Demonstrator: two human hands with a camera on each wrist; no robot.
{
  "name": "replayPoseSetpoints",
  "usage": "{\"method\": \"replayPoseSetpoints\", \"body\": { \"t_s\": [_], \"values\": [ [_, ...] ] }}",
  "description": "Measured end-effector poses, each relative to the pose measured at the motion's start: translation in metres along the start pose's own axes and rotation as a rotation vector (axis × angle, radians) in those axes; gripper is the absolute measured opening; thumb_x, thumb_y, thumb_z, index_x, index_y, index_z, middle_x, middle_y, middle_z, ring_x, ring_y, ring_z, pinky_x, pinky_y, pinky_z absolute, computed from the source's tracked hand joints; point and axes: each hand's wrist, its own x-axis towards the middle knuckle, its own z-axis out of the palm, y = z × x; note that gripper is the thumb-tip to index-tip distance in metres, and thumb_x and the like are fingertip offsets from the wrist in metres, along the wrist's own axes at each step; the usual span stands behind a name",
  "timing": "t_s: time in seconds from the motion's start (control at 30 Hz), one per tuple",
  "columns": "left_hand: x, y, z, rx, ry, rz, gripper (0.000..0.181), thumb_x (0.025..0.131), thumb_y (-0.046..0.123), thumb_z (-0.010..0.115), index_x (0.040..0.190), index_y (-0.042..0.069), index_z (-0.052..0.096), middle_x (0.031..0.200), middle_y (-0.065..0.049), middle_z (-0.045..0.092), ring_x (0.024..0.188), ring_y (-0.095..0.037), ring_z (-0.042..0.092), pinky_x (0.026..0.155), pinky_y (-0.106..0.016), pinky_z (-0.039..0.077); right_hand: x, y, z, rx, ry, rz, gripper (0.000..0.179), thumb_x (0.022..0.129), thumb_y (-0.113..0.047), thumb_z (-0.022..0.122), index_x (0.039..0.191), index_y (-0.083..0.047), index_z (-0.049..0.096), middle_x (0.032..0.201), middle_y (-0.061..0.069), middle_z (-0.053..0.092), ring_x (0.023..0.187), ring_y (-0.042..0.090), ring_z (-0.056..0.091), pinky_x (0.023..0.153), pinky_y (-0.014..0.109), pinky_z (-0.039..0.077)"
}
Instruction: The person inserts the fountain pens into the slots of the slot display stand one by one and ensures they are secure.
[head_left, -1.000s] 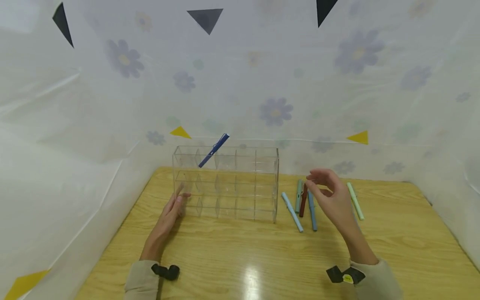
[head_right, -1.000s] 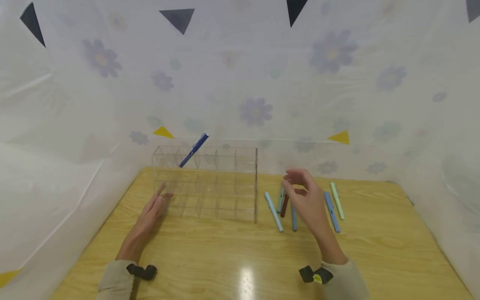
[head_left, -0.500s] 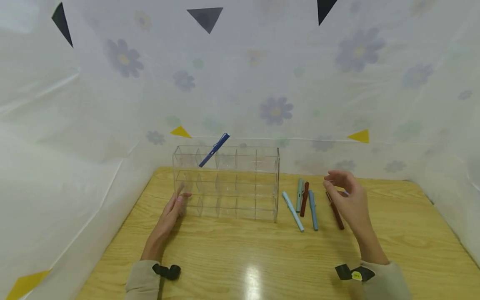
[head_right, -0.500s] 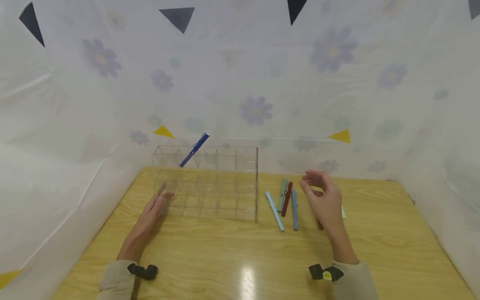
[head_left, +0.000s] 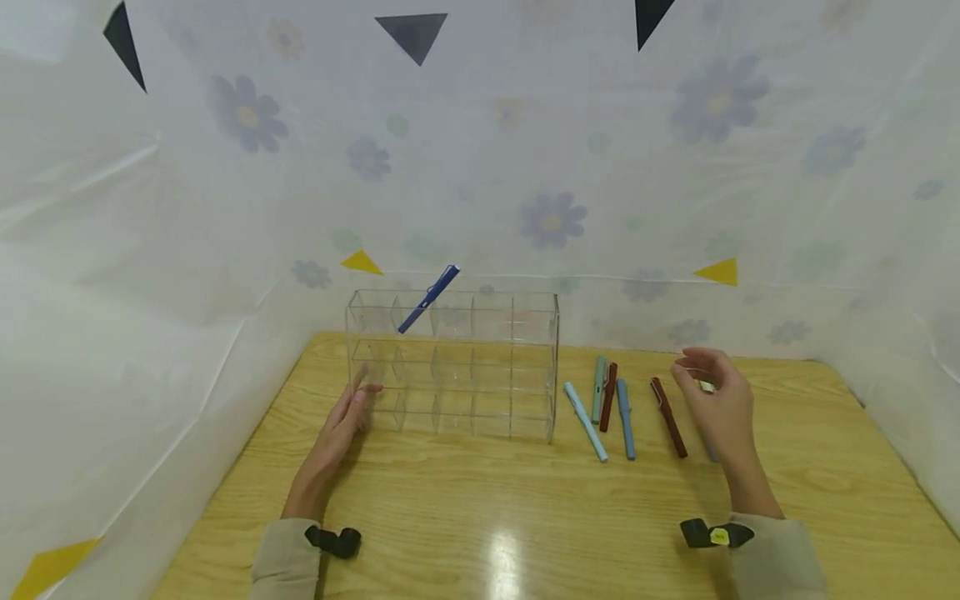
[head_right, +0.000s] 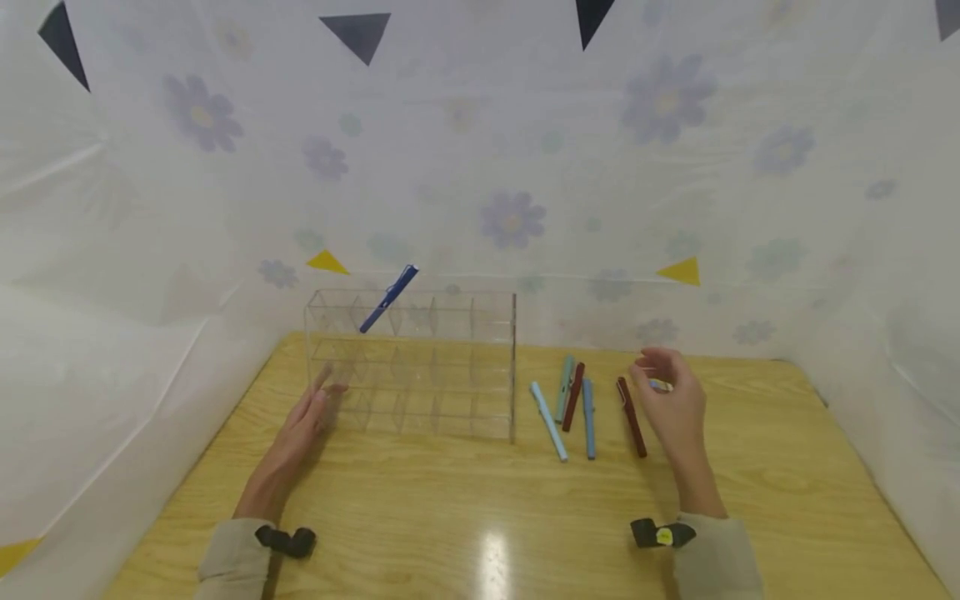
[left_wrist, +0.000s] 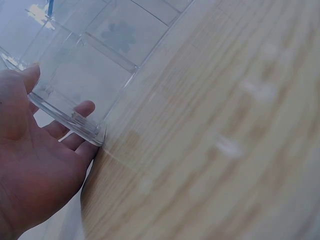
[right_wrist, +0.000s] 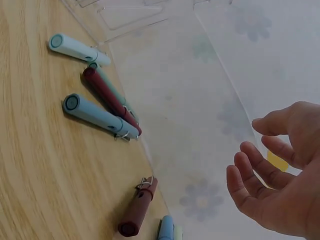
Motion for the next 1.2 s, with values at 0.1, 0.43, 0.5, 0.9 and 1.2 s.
{"method": "replayPoseSetpoints", "body": {
  "t_s": [0.1, 0.43, 0.5, 0.9, 1.2],
  "values": [
    [0.0, 0.0, 0.0, -0.005, 0.0, 0.001, 0.054, 0.116, 0.032, 0.027, 0.167, 0.022, 0.014, 0.152, -0.023, 0.044, 0.143, -0.038, 0.033, 0.102, -0.02, 0.028, 0.001, 0.009, -0.002, -0.03, 0.012, 0.037, 0.031, 0.1, -0.018, 0.069, 0.126, -0.003, 0.065, 0.107, -0.003, 0.07, 0.093, -0.004, 0.06, 0.072, 0.01, 0.048],
    [0.0, 0.0, 0.0, -0.005, -0.008, 0.006, 0.054, 0.115, 0.032, 0.027, 0.167, 0.022, 0.014, 0.153, -0.023, 0.044, 0.147, -0.038, 0.03, 0.112, -0.042, 0.023, 0.0, 0.039, -0.017, -0.114, 0.032, 0.162, 0.039, 0.1, -0.023, 0.068, 0.132, -0.001, 0.062, 0.11, -0.001, 0.068, 0.09, -0.007, 0.056, 0.067, 0.01, 0.046],
    [0.0, -0.001, 0.0, -0.005, -0.007, 0.006, 0.054, 0.115, 0.032, 0.027, 0.167, 0.022, 0.014, 0.153, -0.023, 0.044, 0.147, -0.038, 0.03, 0.11, -0.034, 0.025, 0.001, 0.046, -0.021, -0.133, 0.028, 0.191, 0.042, 0.1, -0.025, 0.068, 0.133, -0.001, 0.061, 0.114, 0.007, 0.067, 0.089, -0.008, 0.055, 0.067, 0.01, 0.046],
    [0.0, 0.0, 0.0, -0.01, -0.006, -0.006, 0.054, 0.115, 0.032, 0.027, 0.167, 0.021, 0.013, 0.153, -0.024, 0.043, 0.145, -0.039, 0.031, 0.102, -0.018, 0.027, -0.002, 0.075, -0.029, -0.21, 0.001, 0.23, 0.041, 0.099, -0.018, 0.067, 0.134, 0.003, 0.06, 0.123, 0.027, 0.065, 0.08, -0.014, 0.048, 0.064, 0.008, 0.043],
    [0.001, -0.001, 0.0, -0.017, -0.01, 0.008, 0.054, 0.116, 0.031, 0.027, 0.167, 0.022, 0.012, 0.152, -0.026, 0.043, 0.144, -0.041, 0.033, 0.101, -0.015, 0.028, -0.002, 0.084, -0.035, -0.295, -0.102, 0.263, 0.041, 0.098, -0.016, 0.067, 0.131, 0.008, 0.06, 0.12, 0.03, 0.066, 0.075, -0.015, 0.045, 0.062, 0.012, 0.043]
  ]
}}
